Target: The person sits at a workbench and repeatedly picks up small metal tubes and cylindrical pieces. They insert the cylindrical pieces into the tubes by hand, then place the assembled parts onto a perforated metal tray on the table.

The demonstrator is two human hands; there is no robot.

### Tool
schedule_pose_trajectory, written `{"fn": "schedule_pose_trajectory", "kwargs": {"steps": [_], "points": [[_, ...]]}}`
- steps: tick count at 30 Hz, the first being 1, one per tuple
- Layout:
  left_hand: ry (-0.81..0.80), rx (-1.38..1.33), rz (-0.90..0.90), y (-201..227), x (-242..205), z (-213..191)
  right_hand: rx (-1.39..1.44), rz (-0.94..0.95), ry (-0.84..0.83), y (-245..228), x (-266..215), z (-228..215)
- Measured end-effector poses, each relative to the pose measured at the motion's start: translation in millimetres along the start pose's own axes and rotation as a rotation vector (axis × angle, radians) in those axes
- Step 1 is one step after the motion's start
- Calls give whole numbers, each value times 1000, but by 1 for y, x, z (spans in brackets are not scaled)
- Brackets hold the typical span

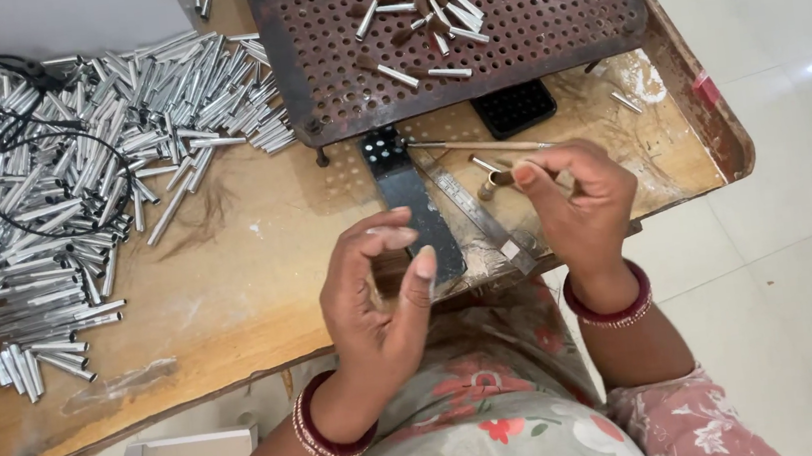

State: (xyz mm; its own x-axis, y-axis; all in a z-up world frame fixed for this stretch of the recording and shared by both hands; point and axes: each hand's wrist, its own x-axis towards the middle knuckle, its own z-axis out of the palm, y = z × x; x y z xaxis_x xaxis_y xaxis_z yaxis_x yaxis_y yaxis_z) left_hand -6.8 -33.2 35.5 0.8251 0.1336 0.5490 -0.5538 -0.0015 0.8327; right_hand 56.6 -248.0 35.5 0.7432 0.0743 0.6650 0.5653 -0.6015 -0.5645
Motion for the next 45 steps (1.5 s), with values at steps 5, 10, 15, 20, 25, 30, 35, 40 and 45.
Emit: {"fn": "schedule_pose_trajectory", "kwargs": {"steps": [5, 10, 15, 20, 25, 30, 35, 40, 45], "points": [[-78, 70, 19, 6, -4, 28, 775, 267, 306, -3, -51, 12], [-211, -52, -119, 7, -11, 45, 810, 175, 375, -14, -68, 15], [-219, -65, -117, 2, -16, 52, 740, 114, 318, -21, -69, 16], [-212, -5, -29, 4, -16, 47, 703, 120, 139, -27, -59, 1], [-272, 81, 68, 4, -16, 48, 525, 55, 107, -8, -68, -14], [-17, 145, -85, -2, -23, 17, 489, 89, 26, -7, -54, -55], [-166, 134, -91, 6, -34, 25, -307, -286, -151, -66, -26, -58], [-250, 172, 16, 8, -39, 29, 578, -10, -256, -32, -62, -18], [-230, 147, -77, -4, -43, 24, 583, -97, -140, -28, -64, 2]]}}
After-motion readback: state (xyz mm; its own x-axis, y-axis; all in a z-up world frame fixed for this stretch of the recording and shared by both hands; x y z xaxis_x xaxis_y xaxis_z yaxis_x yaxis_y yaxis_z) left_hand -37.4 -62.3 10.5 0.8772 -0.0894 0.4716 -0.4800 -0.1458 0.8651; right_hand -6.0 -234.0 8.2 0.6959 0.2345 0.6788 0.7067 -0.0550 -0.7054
